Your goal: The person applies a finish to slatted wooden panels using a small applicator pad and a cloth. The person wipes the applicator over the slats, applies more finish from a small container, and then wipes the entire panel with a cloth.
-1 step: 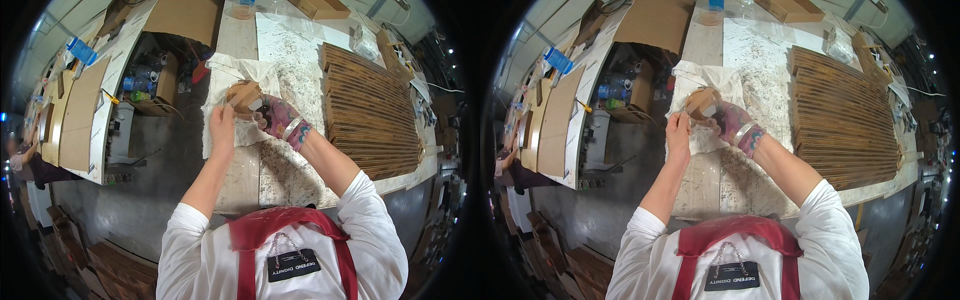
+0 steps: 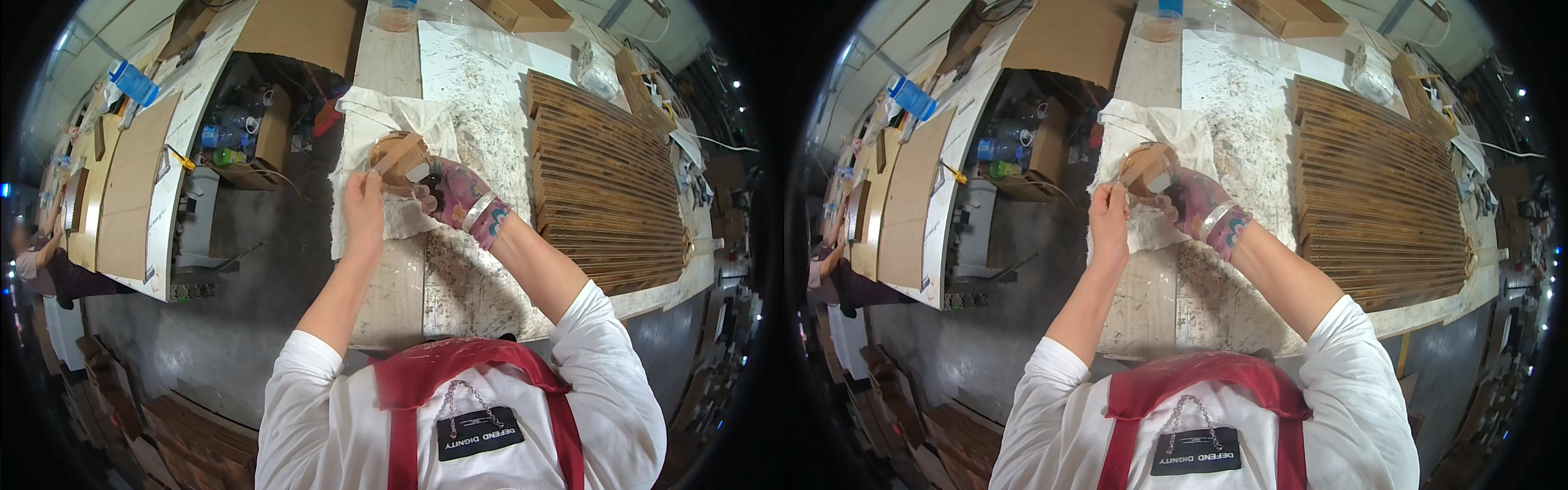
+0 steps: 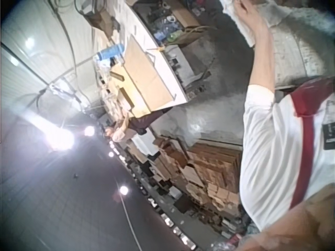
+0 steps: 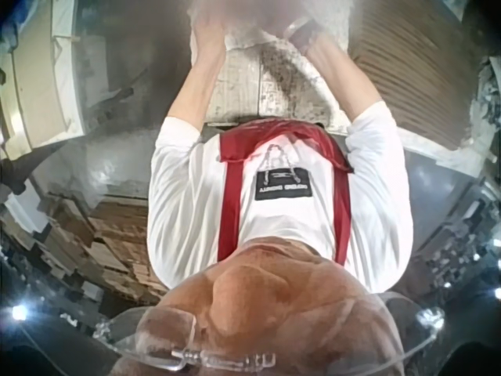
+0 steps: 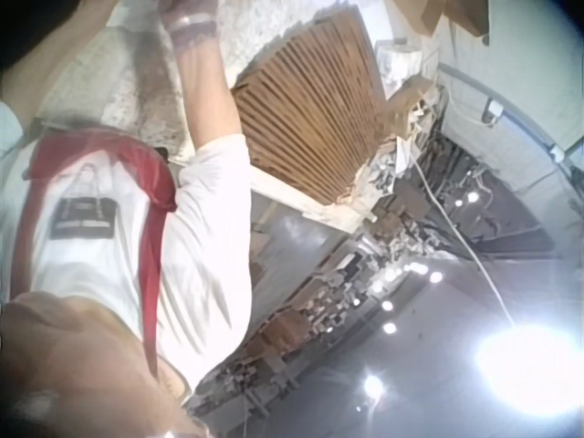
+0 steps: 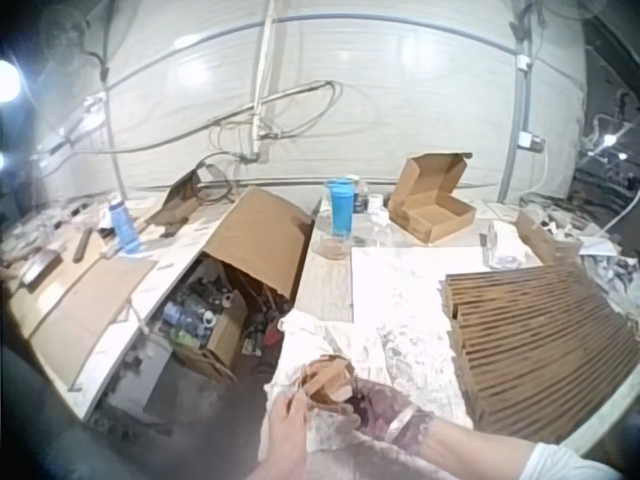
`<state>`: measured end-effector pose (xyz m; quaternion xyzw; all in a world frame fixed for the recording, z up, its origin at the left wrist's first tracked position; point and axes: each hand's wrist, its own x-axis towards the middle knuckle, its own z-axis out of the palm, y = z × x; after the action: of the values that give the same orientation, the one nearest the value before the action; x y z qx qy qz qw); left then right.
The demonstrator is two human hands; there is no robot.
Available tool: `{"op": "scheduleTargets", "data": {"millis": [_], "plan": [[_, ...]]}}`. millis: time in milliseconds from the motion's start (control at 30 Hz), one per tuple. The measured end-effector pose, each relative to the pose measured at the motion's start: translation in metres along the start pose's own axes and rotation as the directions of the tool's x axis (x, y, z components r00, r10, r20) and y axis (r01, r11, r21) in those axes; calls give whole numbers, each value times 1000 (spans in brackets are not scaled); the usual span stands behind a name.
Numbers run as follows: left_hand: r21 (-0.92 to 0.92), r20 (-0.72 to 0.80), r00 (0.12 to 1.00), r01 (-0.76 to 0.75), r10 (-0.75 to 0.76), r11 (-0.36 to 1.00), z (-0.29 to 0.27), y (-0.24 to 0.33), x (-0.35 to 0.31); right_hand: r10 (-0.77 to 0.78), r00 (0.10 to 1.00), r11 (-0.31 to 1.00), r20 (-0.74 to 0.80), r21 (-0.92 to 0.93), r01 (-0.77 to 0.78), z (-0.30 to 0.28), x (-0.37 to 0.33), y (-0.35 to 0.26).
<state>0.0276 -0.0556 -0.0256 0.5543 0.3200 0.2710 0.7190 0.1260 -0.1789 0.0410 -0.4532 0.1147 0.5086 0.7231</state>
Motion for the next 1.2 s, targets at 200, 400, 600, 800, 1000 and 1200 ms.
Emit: {"op": "scheduleTargets", "data": {"millis": [200, 400, 600, 800, 1000, 1200], "plan": [[283, 23, 975, -220, 223, 933, -12, 5, 4, 3, 997, 997, 80, 79, -9, -29, -1, 2], [563, 233, 875, -477, 425, 675, -21, 35, 0, -101, 994, 990, 37, -96, 104, -29, 7, -20], [584, 417, 689, -703, 592, 406, -12, 46, -3, -309, 932, 820, 191, -442, 363, -33, 38, -32], [597, 409, 632, -731, 659, 331, -13, 43, 9, -211, 964, 786, 163, -558, 266, -24, 23, -25], [562, 272, 836, -540, 476, 627, -29, 37, 20, -88, 995, 879, 46, -467, 99, -47, 4, -25], [0, 140, 989, -54, 54, 999, -31, 43, 0, -96, 995, 977, -31, -195, 88, -26, 2, -23]]}}
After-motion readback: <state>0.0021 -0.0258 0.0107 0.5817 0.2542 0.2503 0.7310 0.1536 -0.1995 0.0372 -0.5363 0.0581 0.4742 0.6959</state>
